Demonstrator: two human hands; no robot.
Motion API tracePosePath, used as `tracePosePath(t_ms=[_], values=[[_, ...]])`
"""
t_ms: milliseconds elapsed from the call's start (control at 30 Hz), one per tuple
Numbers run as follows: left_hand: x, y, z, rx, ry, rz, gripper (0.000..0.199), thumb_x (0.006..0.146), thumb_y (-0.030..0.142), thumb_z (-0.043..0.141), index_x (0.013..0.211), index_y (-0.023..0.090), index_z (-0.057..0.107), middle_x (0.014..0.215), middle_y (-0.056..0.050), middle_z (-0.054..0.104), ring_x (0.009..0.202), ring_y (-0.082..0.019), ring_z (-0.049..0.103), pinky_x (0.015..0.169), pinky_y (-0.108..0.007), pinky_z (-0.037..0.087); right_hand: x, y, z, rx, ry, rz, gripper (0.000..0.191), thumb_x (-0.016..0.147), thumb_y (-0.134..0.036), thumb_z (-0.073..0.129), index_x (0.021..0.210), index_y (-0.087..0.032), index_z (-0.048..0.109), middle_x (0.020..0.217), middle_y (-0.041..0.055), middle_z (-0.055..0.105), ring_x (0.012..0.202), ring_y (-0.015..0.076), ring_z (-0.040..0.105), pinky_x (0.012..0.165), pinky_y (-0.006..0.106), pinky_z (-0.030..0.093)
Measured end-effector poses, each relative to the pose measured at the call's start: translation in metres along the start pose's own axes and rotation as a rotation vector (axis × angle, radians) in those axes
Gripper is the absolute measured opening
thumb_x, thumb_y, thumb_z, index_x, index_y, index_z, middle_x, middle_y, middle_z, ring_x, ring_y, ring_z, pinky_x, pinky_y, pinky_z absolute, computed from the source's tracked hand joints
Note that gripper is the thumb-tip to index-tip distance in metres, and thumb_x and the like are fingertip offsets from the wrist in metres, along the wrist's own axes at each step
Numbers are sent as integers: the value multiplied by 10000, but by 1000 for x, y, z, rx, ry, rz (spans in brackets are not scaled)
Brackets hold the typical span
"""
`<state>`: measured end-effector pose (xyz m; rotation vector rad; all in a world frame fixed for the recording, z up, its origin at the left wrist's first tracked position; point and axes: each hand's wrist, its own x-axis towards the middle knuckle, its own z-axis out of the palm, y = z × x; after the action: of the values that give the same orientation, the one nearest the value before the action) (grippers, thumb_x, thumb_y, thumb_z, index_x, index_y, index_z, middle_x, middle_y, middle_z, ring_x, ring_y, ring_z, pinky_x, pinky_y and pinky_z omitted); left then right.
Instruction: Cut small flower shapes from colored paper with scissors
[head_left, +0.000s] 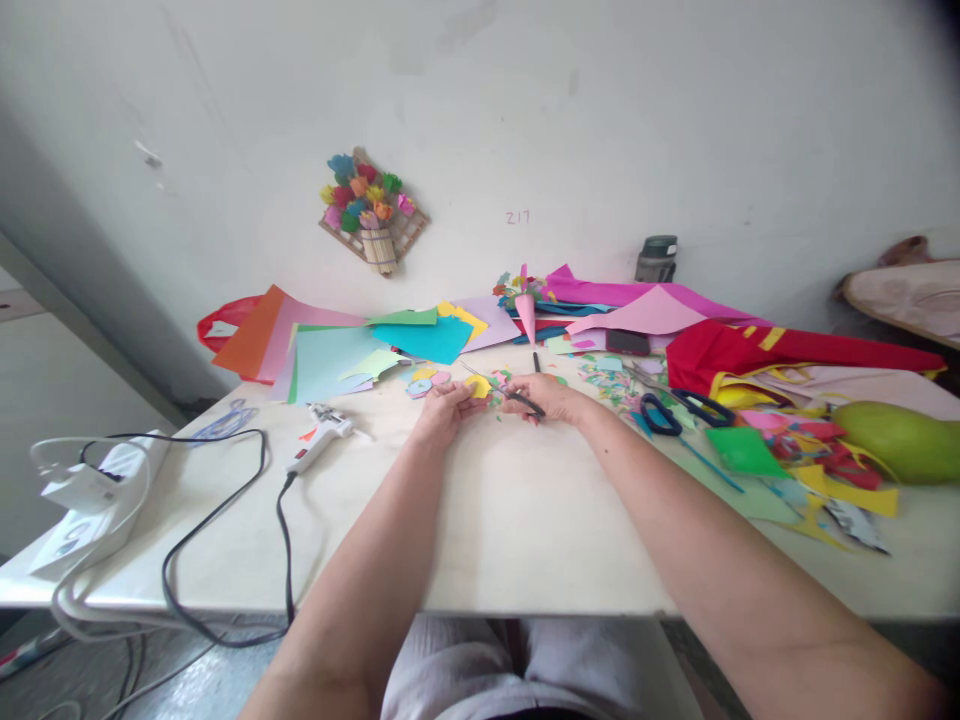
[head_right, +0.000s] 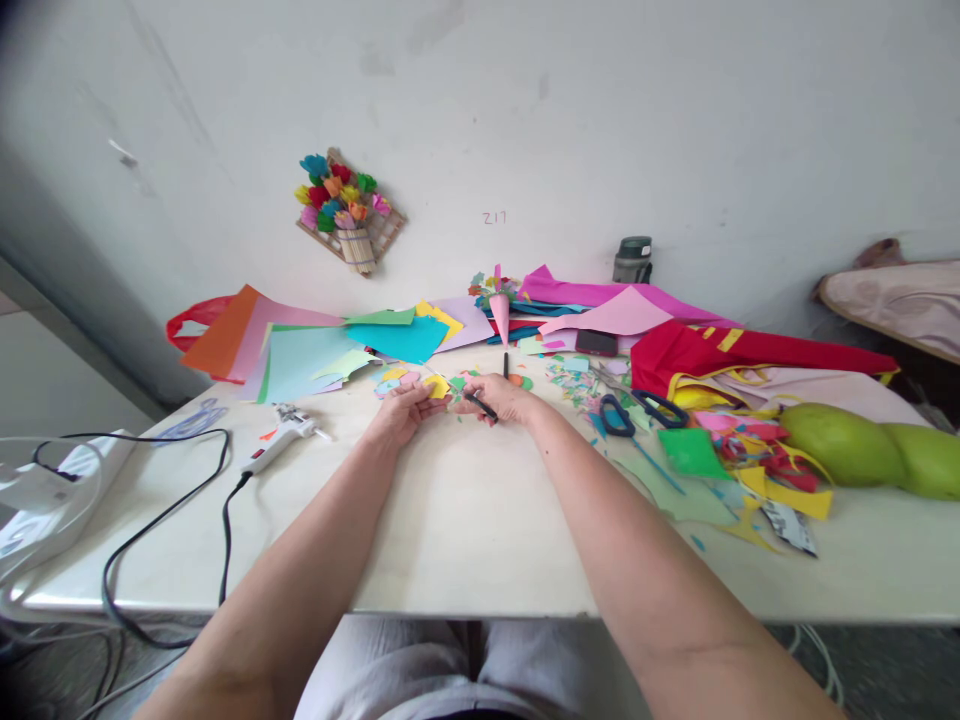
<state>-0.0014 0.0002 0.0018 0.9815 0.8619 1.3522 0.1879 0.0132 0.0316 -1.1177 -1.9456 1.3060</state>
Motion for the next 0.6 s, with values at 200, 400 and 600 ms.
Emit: tracePosePath(t_ms=[200, 400, 600], values=[[-1, 2, 2, -7, 18, -12, 192, 597, 233, 747, 662, 113, 612, 658, -70, 669, 729, -249, 684, 705, -343, 539, 6, 6, -1, 47, -12, 7, 241, 656, -269, 727, 734, -151, 532, 396, -85, 459, 302, 52, 397, 288, 160, 327], [0, 1, 1, -4, 20, -22, 206, 587, 235, 755, 645, 124, 591, 663, -65, 673, 699, -232, 683, 679, -322, 541, 9, 11, -3, 34, -37, -34, 231, 650, -251, 723, 728, -149, 531, 395, -86, 453, 313, 51, 394, 289, 158, 325], [-1, 1, 3, 18, 21, 20, 275, 548, 262, 785, 600, 142, 543, 601, -29, 644, 670, -211, 680, 641, -289, 536, 7, 8, -2, 67, -27, -19, 248, 644, -261, 728, 720, -154, 518, 383, -87, 440, 312, 54, 384, 298, 165, 314]])
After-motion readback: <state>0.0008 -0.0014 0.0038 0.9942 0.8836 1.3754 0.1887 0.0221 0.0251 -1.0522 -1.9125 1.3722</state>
